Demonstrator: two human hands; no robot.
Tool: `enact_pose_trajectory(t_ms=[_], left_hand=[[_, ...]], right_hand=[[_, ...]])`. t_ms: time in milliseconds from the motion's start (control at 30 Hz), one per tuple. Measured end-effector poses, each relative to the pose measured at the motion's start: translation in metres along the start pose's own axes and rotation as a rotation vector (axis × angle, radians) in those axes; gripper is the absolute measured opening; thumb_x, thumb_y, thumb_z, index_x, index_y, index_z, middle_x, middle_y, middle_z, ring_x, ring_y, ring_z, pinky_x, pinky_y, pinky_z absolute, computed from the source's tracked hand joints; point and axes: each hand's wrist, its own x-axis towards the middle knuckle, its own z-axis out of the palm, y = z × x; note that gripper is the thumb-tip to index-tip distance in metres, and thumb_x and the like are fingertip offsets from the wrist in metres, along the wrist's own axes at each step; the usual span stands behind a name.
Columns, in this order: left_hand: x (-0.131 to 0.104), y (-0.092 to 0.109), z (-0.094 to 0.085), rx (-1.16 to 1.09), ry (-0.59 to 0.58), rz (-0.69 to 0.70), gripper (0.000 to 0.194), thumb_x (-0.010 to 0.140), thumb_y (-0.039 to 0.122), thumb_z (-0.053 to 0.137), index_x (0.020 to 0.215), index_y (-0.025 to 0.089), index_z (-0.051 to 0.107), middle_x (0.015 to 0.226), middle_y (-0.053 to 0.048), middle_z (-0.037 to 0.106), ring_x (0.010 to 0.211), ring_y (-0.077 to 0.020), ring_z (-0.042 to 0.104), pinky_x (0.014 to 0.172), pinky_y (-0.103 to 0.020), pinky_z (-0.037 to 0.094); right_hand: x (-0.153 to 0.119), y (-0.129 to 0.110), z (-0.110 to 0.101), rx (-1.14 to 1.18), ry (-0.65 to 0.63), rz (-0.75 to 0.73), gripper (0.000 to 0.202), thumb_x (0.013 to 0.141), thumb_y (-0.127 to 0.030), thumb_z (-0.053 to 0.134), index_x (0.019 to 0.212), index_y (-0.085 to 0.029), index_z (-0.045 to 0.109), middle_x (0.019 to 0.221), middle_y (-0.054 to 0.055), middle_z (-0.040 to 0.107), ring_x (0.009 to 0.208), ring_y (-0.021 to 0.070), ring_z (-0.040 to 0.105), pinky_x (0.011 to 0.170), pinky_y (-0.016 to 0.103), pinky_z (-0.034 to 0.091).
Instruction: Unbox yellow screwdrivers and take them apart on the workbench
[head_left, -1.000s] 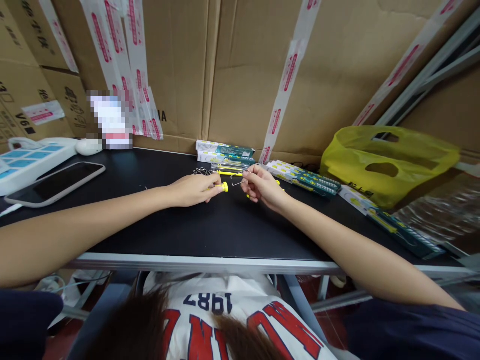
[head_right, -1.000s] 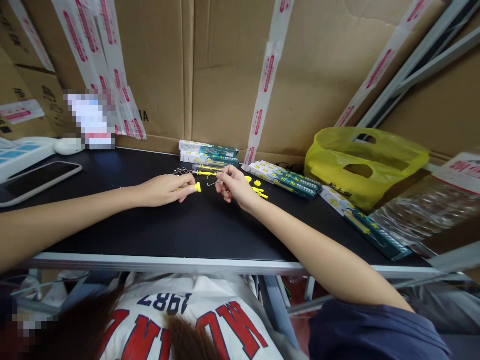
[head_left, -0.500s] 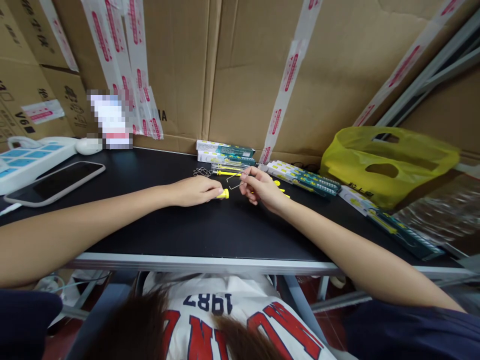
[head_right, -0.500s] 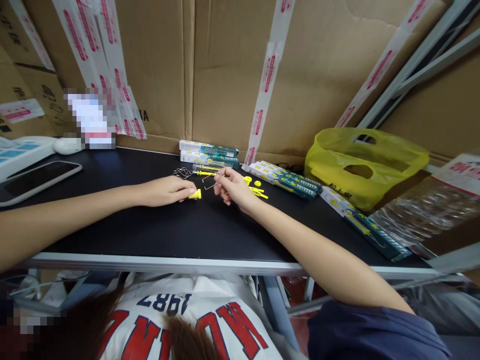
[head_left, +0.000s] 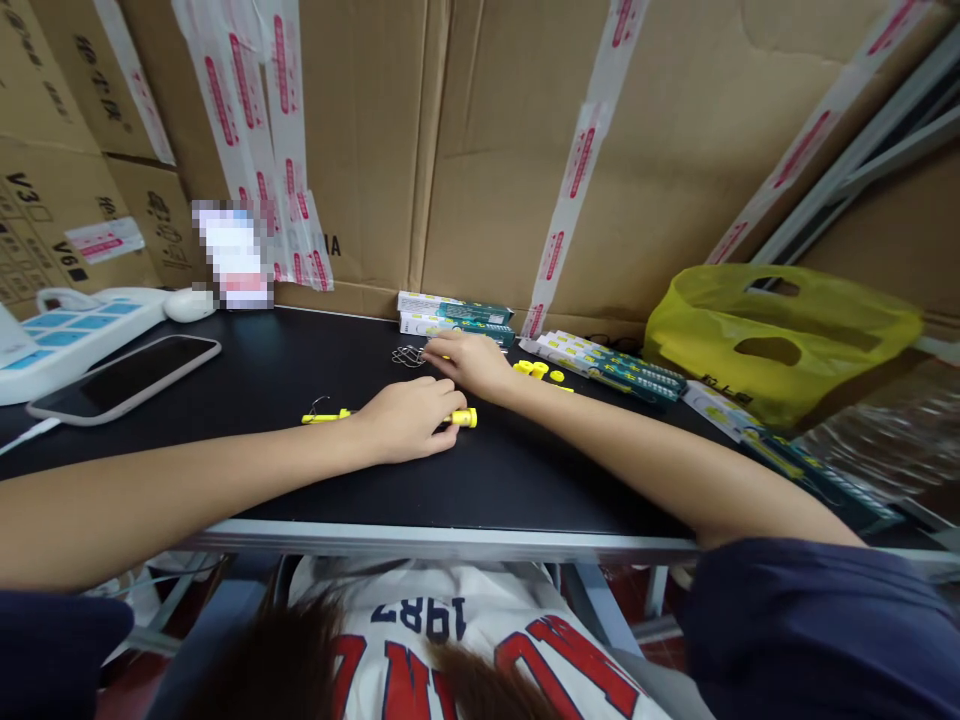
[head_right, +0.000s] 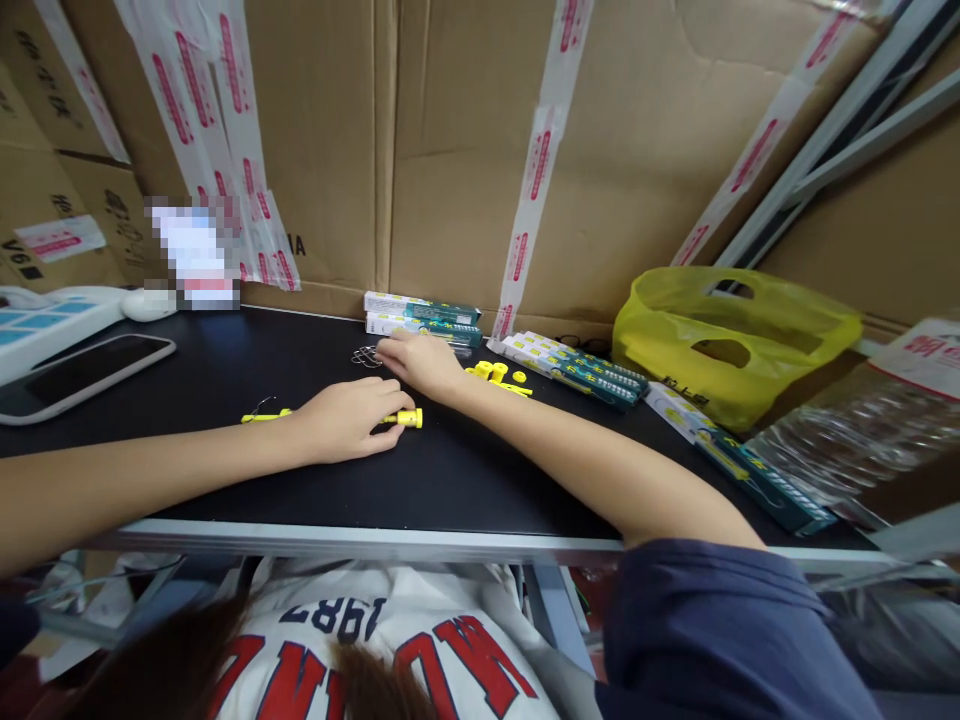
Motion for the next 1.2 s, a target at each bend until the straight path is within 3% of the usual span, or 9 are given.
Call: enact_pose_trajectory(t_ms=[167, 333, 467, 633, 767, 933, 1200], left_hand=[[0.000, 0.001, -0.001, 0.005, -0.014, 0.008, 0.029, 0.092, 0.032, 0.042, 0.106, 0.017, 0.063, 0.096, -0.005, 0.062, 0.090, -0.0207, 0.059, 0.074, -0.031, 0.044], [0.000, 0.000, 0.000, 0.005, 0.002, 0.009, 0.030, 0.091, 0.032, 0.043, 0.109, 0.017, 0.063, 0.096, -0.006, 0.062, 0.091, -0.0212, 0.059, 0.075, -0.031, 0.044], [0.001, -0.002, 0.002, -0.019, 0.020, 0.006, 0.027, 0.090, 0.031, 0.045, 0.105, 0.016, 0.062, 0.096, -0.006, 0.062, 0.092, -0.0212, 0.059, 0.078, -0.031, 0.045], [0.001, -0.003, 0.003, -0.020, 0.031, 0.022, 0.025, 0.091, 0.031, 0.044, 0.102, 0.016, 0.061, 0.097, -0.006, 0.062, 0.091, -0.0209, 0.058, 0.078, -0.031, 0.045], [0.001, -0.004, 0.003, -0.028, 0.044, 0.025, 0.025, 0.092, 0.032, 0.043, 0.102, 0.016, 0.060, 0.096, -0.006, 0.062, 0.089, -0.0198, 0.058, 0.075, -0.030, 0.044], [0.002, -0.006, 0.003, -0.077, 0.061, 0.031, 0.023, 0.092, 0.032, 0.043, 0.101, 0.018, 0.060, 0.095, -0.004, 0.063, 0.090, -0.0181, 0.058, 0.075, -0.028, 0.043], [0.004, -0.011, 0.004, -0.094, 0.048, 0.019, 0.020, 0.089, 0.030, 0.047, 0.099, 0.019, 0.059, 0.094, -0.002, 0.063, 0.089, -0.0185, 0.059, 0.074, -0.029, 0.042]], right_hand=[[0.034, -0.001, 0.019, -0.307, -0.117, -0.086, 0.031, 0.097, -0.027, 0.041, 0.090, -0.016, 0.069, 0.095, 0.012, 0.062, 0.085, 0.0199, 0.051, 0.063, 0.030, 0.031], [0.043, 0.002, 0.023, -0.267, -0.141, -0.129, 0.035, 0.096, -0.037, 0.045, 0.097, -0.013, 0.071, 0.099, 0.014, 0.061, 0.092, 0.0237, 0.051, 0.074, 0.033, 0.036], [0.023, 0.000, 0.003, -0.084, -0.080, -0.054, 0.033, 0.095, -0.038, 0.046, 0.103, -0.015, 0.068, 0.100, 0.011, 0.060, 0.093, 0.0220, 0.052, 0.079, 0.032, 0.037], [-0.034, -0.010, -0.032, 0.137, -0.055, 0.015, 0.036, 0.098, -0.035, 0.038, 0.086, -0.015, 0.066, 0.084, 0.008, 0.060, 0.085, 0.0193, 0.053, 0.080, 0.032, 0.039], [-0.074, -0.016, -0.044, 0.248, -0.093, 0.005, 0.027, 0.094, -0.038, 0.047, 0.099, -0.017, 0.064, 0.096, 0.009, 0.062, 0.091, 0.0203, 0.053, 0.083, 0.033, 0.041], [-0.079, -0.013, -0.044, 0.285, -0.144, 0.009, 0.026, 0.082, -0.039, 0.064, 0.099, -0.018, 0.063, 0.096, 0.008, 0.063, 0.089, 0.0209, 0.053, 0.078, 0.033, 0.042], [-0.079, -0.004, -0.044, 0.305, -0.173, 0.020, 0.016, 0.082, -0.032, 0.064, 0.088, -0.017, 0.063, 0.088, 0.006, 0.065, 0.083, 0.0190, 0.051, 0.072, 0.030, 0.040]])
